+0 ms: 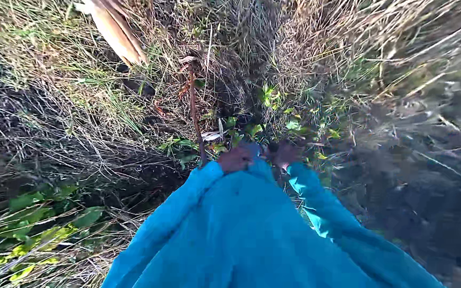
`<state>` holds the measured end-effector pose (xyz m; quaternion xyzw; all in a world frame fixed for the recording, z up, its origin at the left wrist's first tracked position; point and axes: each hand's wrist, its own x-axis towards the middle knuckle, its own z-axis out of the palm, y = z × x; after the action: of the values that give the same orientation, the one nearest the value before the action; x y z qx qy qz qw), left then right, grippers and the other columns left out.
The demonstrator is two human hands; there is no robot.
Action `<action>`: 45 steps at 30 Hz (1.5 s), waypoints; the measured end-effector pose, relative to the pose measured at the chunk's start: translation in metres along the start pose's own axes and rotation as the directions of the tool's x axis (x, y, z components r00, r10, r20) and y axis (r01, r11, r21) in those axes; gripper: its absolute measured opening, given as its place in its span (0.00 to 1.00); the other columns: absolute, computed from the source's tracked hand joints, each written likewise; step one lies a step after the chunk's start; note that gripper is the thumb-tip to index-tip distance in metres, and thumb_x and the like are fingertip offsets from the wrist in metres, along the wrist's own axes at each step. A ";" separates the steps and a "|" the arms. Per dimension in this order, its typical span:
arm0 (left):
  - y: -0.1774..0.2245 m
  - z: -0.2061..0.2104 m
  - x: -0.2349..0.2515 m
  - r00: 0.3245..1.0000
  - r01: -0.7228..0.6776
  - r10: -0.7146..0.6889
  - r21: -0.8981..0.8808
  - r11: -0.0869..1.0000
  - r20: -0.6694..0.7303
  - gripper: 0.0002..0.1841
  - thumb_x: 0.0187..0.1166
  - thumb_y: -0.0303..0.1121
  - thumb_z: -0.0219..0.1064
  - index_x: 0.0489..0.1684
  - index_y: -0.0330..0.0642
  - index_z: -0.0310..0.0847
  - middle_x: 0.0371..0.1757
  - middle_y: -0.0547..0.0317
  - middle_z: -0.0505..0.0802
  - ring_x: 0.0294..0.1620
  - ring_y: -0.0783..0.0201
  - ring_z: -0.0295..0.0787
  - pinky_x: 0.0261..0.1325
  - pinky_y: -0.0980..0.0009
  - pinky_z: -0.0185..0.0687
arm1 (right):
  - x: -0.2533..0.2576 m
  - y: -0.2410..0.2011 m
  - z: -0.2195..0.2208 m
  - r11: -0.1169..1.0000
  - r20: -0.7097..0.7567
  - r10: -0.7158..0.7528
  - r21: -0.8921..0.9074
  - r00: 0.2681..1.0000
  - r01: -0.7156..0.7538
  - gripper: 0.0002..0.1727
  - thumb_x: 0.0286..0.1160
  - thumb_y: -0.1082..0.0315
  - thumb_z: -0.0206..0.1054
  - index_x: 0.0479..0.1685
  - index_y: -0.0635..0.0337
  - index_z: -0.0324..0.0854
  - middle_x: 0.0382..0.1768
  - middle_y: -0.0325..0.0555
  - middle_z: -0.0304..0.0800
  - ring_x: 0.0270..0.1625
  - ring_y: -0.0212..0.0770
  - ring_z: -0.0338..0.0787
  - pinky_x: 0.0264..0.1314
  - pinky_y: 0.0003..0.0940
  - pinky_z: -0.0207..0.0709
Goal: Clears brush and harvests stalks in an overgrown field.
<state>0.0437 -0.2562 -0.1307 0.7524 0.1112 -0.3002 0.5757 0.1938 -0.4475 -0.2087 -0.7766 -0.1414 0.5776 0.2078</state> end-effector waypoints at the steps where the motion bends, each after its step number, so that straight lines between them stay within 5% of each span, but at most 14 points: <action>1: 0.004 -0.006 -0.010 0.999 -0.028 0.030 -0.090 0.996 0.014 0.08 0.83 0.26 0.64 0.43 0.31 0.89 0.42 0.46 0.93 0.46 0.56 0.90 0.56 0.52 0.85 | 0.002 0.002 0.001 0.998 0.001 0.020 0.056 1.000 -0.020 0.21 0.81 0.58 0.72 0.60 0.68 0.85 0.48 0.63 0.93 0.51 0.57 0.93 0.62 0.62 0.83; 4: 0.003 -0.015 -0.037 1.000 -0.011 0.010 -0.472 0.881 -0.004 0.09 0.78 0.29 0.64 0.27 0.38 0.85 0.24 0.67 0.87 0.27 0.77 0.81 0.36 0.74 0.80 | 0.001 0.009 0.013 0.971 0.015 0.093 0.221 0.996 -0.094 0.25 0.76 0.57 0.76 0.59 0.72 0.82 0.41 0.61 0.92 0.39 0.54 0.93 0.49 0.58 0.89; 6: 0.003 -0.017 -0.042 0.991 0.135 -0.122 -0.524 0.841 0.059 0.12 0.81 0.31 0.67 0.23 0.40 0.86 0.21 0.70 0.87 0.24 0.79 0.80 0.34 0.76 0.80 | -0.022 0.002 0.016 0.956 0.024 0.070 0.285 0.997 -0.073 0.20 0.77 0.60 0.75 0.55 0.69 0.83 0.33 0.54 0.90 0.30 0.46 0.89 0.38 0.50 0.87; 8: 0.007 -0.017 -0.031 0.941 0.337 -0.310 -0.270 0.902 0.139 0.20 0.84 0.44 0.68 0.26 0.36 0.87 0.24 0.58 0.88 0.28 0.67 0.84 0.39 0.63 0.82 | -0.041 -0.001 0.013 0.946 0.075 0.056 0.314 0.996 -0.077 0.18 0.76 0.63 0.75 0.54 0.68 0.83 0.32 0.53 0.89 0.30 0.45 0.87 0.37 0.48 0.86; 11: 0.010 -0.009 0.003 0.874 0.460 -0.464 0.060 0.886 0.142 0.33 0.87 0.59 0.58 0.46 0.31 0.88 0.45 0.37 0.93 0.52 0.41 0.91 0.62 0.34 0.81 | -0.053 0.008 -0.002 0.939 0.174 0.118 0.301 0.978 -0.166 0.19 0.78 0.64 0.74 0.59 0.68 0.81 0.33 0.51 0.88 0.30 0.41 0.87 0.38 0.43 0.87; 13: -0.012 0.024 0.016 0.941 0.335 -0.312 0.229 0.914 -0.129 0.36 0.81 0.68 0.57 0.41 0.38 0.91 0.38 0.42 0.95 0.42 0.42 0.95 0.49 0.32 0.87 | -0.058 0.026 -0.005 0.896 0.231 0.097 0.404 0.968 -0.186 0.18 0.74 0.66 0.75 0.57 0.67 0.80 0.26 0.44 0.84 0.23 0.36 0.84 0.27 0.35 0.84; 15: 0.016 0.010 0.030 0.910 0.400 -0.415 0.301 0.866 -0.016 0.38 0.75 0.71 0.64 0.52 0.37 0.87 0.47 0.39 0.94 0.51 0.38 0.93 0.54 0.31 0.84 | -0.059 0.035 -0.006 0.845 0.257 0.057 0.502 0.965 -0.184 0.19 0.67 0.68 0.75 0.55 0.66 0.80 0.23 0.40 0.83 0.20 0.33 0.82 0.24 0.30 0.82; 18: 0.039 -0.005 0.053 0.887 0.407 -0.458 0.358 0.840 0.068 0.39 0.70 0.69 0.70 0.63 0.40 0.85 0.57 0.39 0.92 0.60 0.37 0.90 0.58 0.30 0.83 | -0.051 0.012 -0.011 0.901 0.237 0.122 0.380 0.964 -0.208 0.13 0.72 0.69 0.75 0.50 0.66 0.82 0.27 0.41 0.85 0.25 0.33 0.84 0.32 0.32 0.83; 22: 0.036 0.018 0.068 0.934 0.288 -0.347 0.396 0.872 0.086 0.25 0.68 0.59 0.74 0.48 0.48 0.92 0.52 0.46 0.95 0.57 0.41 0.91 0.54 0.29 0.83 | -0.048 0.010 -0.009 0.940 0.269 0.138 0.267 0.953 -0.211 0.14 0.71 0.65 0.75 0.50 0.63 0.83 0.28 0.40 0.85 0.25 0.31 0.83 0.32 0.32 0.83; 26: 0.051 0.018 0.049 0.901 0.410 -0.431 0.226 0.884 0.051 0.20 0.80 0.43 0.64 0.58 0.35 0.86 0.61 0.34 0.91 0.65 0.33 0.87 0.61 0.27 0.79 | -0.049 -0.010 0.003 1.000 0.244 0.017 0.012 0.970 -0.020 0.16 0.79 0.63 0.68 0.58 0.64 0.84 0.33 0.46 0.87 0.31 0.37 0.85 0.37 0.39 0.83; 29: 0.056 0.013 0.050 0.921 0.378 -0.389 0.205 0.903 0.019 0.20 0.85 0.41 0.59 0.65 0.35 0.84 0.63 0.32 0.90 0.67 0.33 0.86 0.66 0.29 0.78 | -0.032 -0.021 0.010 0.966 0.135 0.039 -0.258 0.990 -0.002 0.23 0.88 0.56 0.61 0.67 0.66 0.84 0.58 0.64 0.91 0.62 0.59 0.90 0.69 0.60 0.79; 38: 0.025 0.015 0.039 0.926 0.372 -0.351 0.194 0.908 -0.136 0.23 0.90 0.44 0.50 0.65 0.38 0.85 0.65 0.38 0.91 0.68 0.38 0.87 0.67 0.33 0.79 | 0.021 -0.022 0.036 0.967 0.094 0.078 -0.251 0.993 -0.052 0.27 0.80 0.50 0.68 0.58 0.69 0.87 0.57 0.67 0.91 0.64 0.63 0.89 0.71 0.63 0.78; 41: 0.025 0.018 0.036 0.923 0.376 -0.350 0.193 0.906 -0.158 0.23 0.89 0.45 0.50 0.64 0.38 0.84 0.64 0.39 0.91 0.68 0.39 0.88 0.66 0.34 0.80 | 0.012 -0.037 0.032 0.860 0.193 0.094 -0.510 0.977 0.018 0.28 0.84 0.55 0.65 0.73 0.69 0.80 0.70 0.69 0.84 0.76 0.66 0.81 0.80 0.65 0.70; 45: 0.027 0.029 0.030 0.919 0.369 -0.332 0.164 0.915 -0.214 0.23 0.89 0.43 0.51 0.64 0.36 0.83 0.66 0.37 0.90 0.69 0.38 0.87 0.66 0.32 0.79 | 0.010 -0.037 0.035 0.790 0.165 0.092 -0.613 0.982 0.029 0.27 0.83 0.51 0.64 0.67 0.67 0.84 0.66 0.66 0.87 0.73 0.64 0.85 0.76 0.66 0.74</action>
<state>0.0723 -0.2967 -0.1312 0.7984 0.2661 -0.3386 0.4209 0.1637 -0.4054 -0.2076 -0.7469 -0.3266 0.5738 -0.0788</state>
